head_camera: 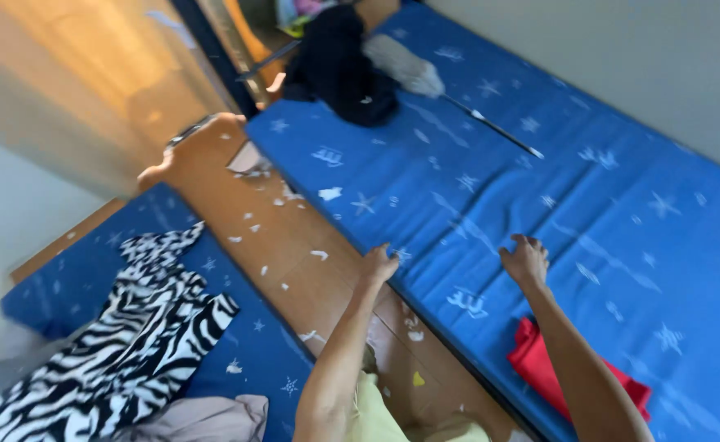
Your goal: Folding various t-shirts on a bunk bed mattress.
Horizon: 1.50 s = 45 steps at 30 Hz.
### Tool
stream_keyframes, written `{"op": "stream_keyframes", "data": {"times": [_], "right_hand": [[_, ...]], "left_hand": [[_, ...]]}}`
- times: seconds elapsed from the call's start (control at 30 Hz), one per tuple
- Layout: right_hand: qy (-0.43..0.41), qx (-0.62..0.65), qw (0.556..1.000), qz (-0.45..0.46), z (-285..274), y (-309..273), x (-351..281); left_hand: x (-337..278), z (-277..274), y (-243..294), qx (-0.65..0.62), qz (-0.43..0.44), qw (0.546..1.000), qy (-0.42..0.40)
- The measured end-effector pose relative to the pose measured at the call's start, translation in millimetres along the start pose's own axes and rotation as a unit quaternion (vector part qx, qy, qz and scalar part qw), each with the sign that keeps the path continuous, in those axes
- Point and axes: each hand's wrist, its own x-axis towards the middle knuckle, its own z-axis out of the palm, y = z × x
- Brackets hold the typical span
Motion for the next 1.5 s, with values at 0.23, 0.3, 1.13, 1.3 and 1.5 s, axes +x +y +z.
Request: {"op": "stream_keyframes", "data": {"times": [0.23, 0.3, 1.13, 1.3, 1.5], "right_hand": [[-0.037, 0.031, 0.980, -0.194, -26, -235, 9], [-0.053, 0.030, 0.970, -0.233, -35, -283, 5], [0.015, 0.022, 0.965, -0.260, 23, -480, 176], [0.034, 0.029, 0.966, -0.253, 48, -493, 229], [0.026, 0.035, 0.975, -0.219, 85, -500, 309]], "left_hand": [[-33, -158, 55, 0.042, -0.069, 0.989, 0.124], [-23, -172, 51, 0.099, -0.027, 0.984, 0.145], [274, -350, -16, 0.275, 0.083, 0.948, 0.140], [328, -379, 3, 0.100, 0.053, 0.981, 0.159], [433, -367, -18, 0.058, -0.002, 0.985, 0.160]]}}
